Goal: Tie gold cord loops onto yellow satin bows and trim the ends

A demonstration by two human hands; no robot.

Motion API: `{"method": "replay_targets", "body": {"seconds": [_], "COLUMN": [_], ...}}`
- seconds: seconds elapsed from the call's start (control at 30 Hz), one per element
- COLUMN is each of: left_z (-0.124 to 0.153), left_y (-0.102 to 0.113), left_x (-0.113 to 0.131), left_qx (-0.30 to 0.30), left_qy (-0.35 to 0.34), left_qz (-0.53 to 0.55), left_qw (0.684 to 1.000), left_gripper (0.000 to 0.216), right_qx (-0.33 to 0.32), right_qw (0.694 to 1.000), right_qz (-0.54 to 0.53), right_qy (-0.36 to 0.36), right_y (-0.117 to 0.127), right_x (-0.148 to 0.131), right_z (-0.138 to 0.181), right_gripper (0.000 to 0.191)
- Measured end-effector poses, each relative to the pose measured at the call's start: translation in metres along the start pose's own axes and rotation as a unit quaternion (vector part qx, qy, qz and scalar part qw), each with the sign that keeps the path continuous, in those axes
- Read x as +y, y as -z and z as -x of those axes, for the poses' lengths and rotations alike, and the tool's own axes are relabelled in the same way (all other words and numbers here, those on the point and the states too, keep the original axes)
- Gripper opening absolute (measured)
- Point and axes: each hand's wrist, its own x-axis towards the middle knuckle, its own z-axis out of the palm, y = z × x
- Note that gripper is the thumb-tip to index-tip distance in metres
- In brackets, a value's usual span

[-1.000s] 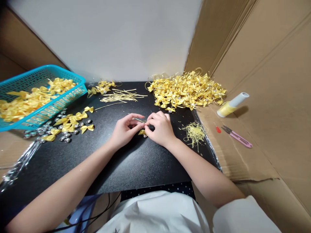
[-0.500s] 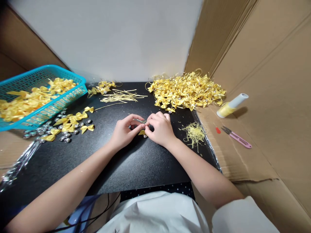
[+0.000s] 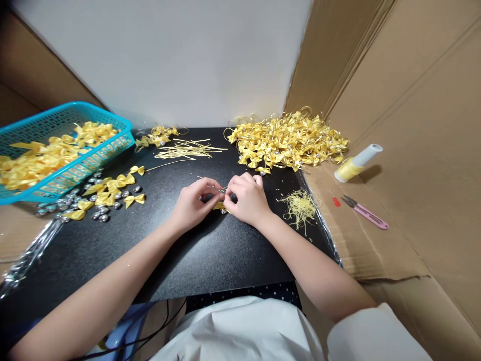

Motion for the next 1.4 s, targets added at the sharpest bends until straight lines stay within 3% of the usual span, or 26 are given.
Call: {"method": "replay_targets", "body": {"seconds": [0.13,0.27,0.47,0.93,1.17,1.4], "left_z": [-0.0010,-0.0013,-0.0024,-0.0027,-0.0027,-0.0027], "left_y": [0.0026,0.0079,0.0081,0.0063,0.0066,0.0080], "left_x": [-0.0005,-0.0004,0.0008,0.0005,0.0018,0.0040], "left_qx": [0.000,0.011,-0.033,-0.033,-0.043,-0.049], "left_qy": [-0.025,-0.009,-0.010,0.004,0.025,0.036], "left_qz": [-0.026,-0.036,-0.020,-0.021,-0.003,0.008], "left_qw": [0.999,0.999,0.999,0.999,0.999,0.998], "left_gripper": [0.007,0.002,0.009,0.013,0.013,0.012], "right_qx": [-0.002,-0.001,-0.004,-0.030,-0.015,0.006], "right_qw": [1.000,1.000,0.999,0.999,1.000,1.000], "right_qz": [-0.012,-0.024,-0.032,-0.026,-0.017,-0.006], "right_qy": [0.002,-0.006,-0.001,-0.001,0.002,0.024], "right_y": [0.0011,0.0025,0.0024,0.0039,0.0060,0.0010], "right_x": [0.0016,0.0041,0.0050,0.0016,0.0007,0.0021], "right_z": [-0.0002,-0.0003,-0.0007,-0.0004,0.0000,0.0017], "right_gripper": [0.012,0.011,0.011,0.011,0.005,0.011]}}
